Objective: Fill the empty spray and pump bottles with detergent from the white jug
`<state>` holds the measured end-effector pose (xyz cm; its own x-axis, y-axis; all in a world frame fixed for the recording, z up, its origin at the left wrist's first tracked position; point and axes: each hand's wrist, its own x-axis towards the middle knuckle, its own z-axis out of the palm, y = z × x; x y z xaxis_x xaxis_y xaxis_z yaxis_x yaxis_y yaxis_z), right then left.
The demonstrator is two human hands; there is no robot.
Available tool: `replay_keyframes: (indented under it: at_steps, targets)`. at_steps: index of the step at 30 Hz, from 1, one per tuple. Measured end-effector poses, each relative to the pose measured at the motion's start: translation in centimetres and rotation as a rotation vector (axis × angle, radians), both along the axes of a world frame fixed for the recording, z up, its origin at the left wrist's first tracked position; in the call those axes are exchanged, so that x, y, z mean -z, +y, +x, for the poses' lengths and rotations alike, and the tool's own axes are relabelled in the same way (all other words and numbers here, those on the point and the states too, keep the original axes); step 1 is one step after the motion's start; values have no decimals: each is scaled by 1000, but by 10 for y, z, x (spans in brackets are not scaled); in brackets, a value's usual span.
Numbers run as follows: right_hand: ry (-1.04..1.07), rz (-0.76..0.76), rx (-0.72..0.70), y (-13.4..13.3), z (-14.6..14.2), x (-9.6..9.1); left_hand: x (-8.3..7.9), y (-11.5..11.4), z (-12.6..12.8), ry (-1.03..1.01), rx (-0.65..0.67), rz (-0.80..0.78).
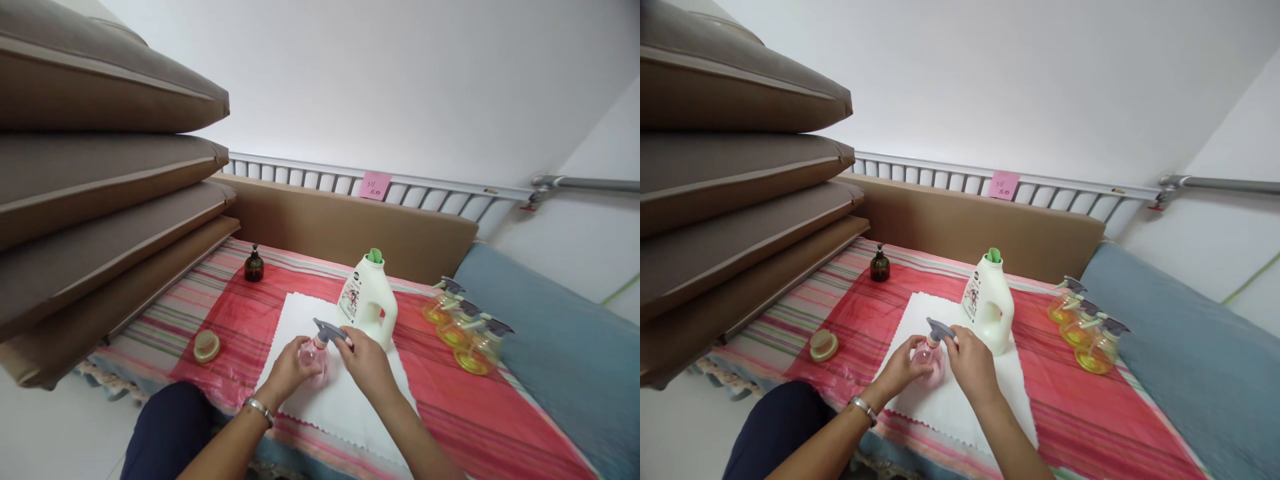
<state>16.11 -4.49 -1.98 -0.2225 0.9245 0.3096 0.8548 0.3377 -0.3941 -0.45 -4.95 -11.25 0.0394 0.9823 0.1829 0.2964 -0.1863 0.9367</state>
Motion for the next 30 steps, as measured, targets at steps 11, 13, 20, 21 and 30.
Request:
replay_keyframes:
  at_steps: [11, 13, 20, 21, 30]
  targets:
    - [-247, -56, -99, 1, -5, -16, 5, 2, 1, 6, -10, 5]
    - [-268, -60, -121, 2, -6, -17, 7, 3, 1, 7, -16, 2]
    - [-302, -66, -144, -2, -9, -18, 9, 2, 0, -5, -17, -9]
    - [-304, -67, -142, -3, -9, -18, 10, 2, 0, -8, -17, -10]
    - [-294, -66, -120, -3, -8, -15, 7, 1, 1, -51, -11, -13]
